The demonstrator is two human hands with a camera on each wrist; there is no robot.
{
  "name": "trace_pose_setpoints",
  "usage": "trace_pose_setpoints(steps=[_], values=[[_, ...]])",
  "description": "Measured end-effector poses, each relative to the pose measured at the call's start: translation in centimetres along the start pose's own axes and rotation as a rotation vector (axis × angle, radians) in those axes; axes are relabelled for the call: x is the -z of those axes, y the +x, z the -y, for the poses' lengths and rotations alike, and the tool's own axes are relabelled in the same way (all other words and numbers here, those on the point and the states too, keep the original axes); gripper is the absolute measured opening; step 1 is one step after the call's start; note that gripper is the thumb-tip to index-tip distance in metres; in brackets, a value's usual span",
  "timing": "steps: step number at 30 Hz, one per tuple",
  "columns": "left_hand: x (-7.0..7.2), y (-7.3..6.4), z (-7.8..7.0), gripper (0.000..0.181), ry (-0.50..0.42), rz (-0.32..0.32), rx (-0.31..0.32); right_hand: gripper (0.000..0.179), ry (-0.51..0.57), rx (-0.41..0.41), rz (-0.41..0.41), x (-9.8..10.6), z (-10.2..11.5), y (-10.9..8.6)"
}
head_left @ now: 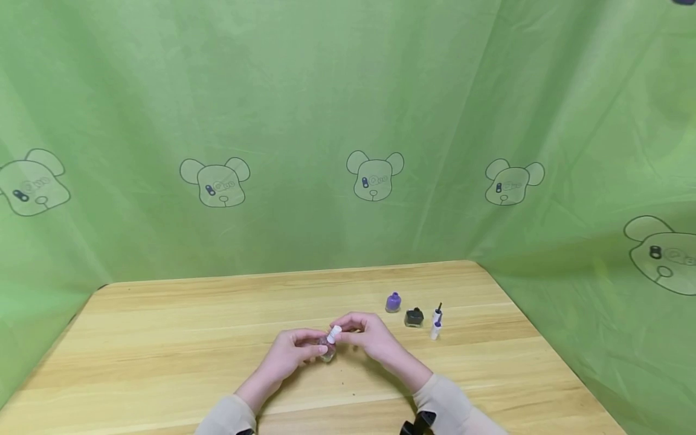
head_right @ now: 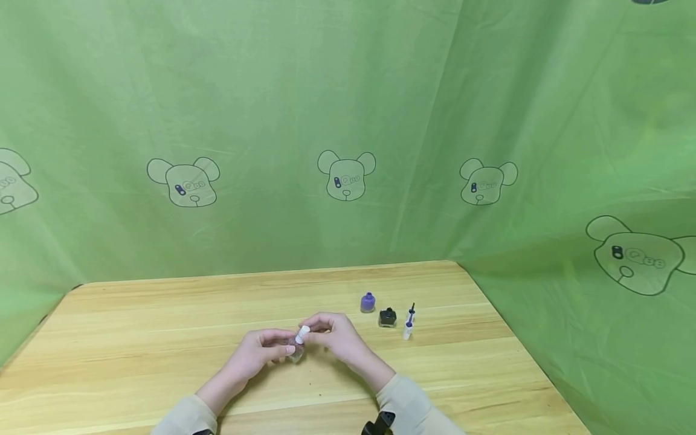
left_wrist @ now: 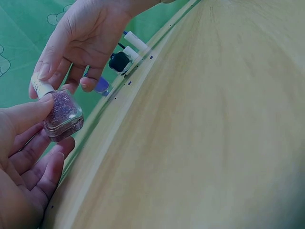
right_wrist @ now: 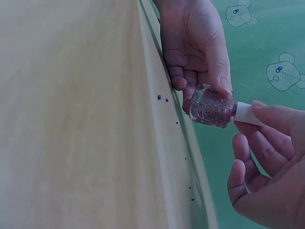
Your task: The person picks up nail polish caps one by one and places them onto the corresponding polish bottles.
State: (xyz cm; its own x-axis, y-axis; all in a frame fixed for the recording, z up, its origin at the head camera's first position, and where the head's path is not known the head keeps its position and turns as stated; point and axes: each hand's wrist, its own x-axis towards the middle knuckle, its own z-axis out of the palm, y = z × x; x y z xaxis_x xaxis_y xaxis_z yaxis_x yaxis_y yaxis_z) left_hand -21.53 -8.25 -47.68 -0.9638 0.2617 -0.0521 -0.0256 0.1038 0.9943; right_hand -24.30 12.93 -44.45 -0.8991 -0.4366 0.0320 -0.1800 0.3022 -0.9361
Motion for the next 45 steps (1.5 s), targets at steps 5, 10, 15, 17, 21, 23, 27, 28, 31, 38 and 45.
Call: trace_pose_setpoints(steps=[5, 10, 15, 17, 21, 23, 27, 28, 31, 38, 45], values=[[-0.02, -0.10, -0.13, 0.037, 0.008, 0.016, -0.010, 0.025, 0.003, -0.024, -0.034, -0.16, 0.14, -0.06], [-0.17, -0.27, -0.22, 0.036, 0.009, 0.026, -0.025, 0.025, 0.005, -0.044, -0.067, -0.26, 0.24, -0.24], [-0.33, -0.29, -0.13, 0.035, 0.008, 0.033, -0.045, 0.025, -0.002, -0.044, -0.087, -0.30, 0.17, -0.28], [-0.34, -0.26, -0.09, 0.035, 0.009, 0.032, -0.047, 0.027, 0.001, -0.043, -0.077, -0.28, 0.07, -0.21], [-0.27, -0.16, 0.01, 0.037, 0.017, 0.022, -0.035, 0.034, 0.011, -0.026, -0.029, -0.14, -0.16, -0.06], [-0.20, -0.12, 0.03, 0.038, 0.018, 0.014, -0.023, 0.039, 0.017, -0.015, -0.002, -0.04, -0.23, -0.03], [-0.12, -0.14, -0.05, 0.040, 0.014, 0.002, -0.004, 0.040, 0.032, -0.007, 0.030, 0.07, -0.18, -0.03], [-0.12, -0.15, -0.08, 0.040, 0.013, 0.002, -0.002, 0.039, 0.034, -0.006, 0.032, 0.06, -0.16, -0.03], [-0.15, -0.19, -0.21, 0.040, 0.013, 0.006, 0.000, 0.036, 0.039, -0.007, 0.030, 0.01, -0.12, -0.04], [-0.20, -0.17, -0.36, 0.041, 0.025, 0.008, 0.000, 0.033, 0.036, 0.000, 0.012, -0.05, 0.04, -0.11], [-0.16, -0.14, -0.39, 0.040, 0.026, 0.027, -0.019, 0.030, 0.004, -0.013, -0.045, -0.14, 0.06, -0.14]])
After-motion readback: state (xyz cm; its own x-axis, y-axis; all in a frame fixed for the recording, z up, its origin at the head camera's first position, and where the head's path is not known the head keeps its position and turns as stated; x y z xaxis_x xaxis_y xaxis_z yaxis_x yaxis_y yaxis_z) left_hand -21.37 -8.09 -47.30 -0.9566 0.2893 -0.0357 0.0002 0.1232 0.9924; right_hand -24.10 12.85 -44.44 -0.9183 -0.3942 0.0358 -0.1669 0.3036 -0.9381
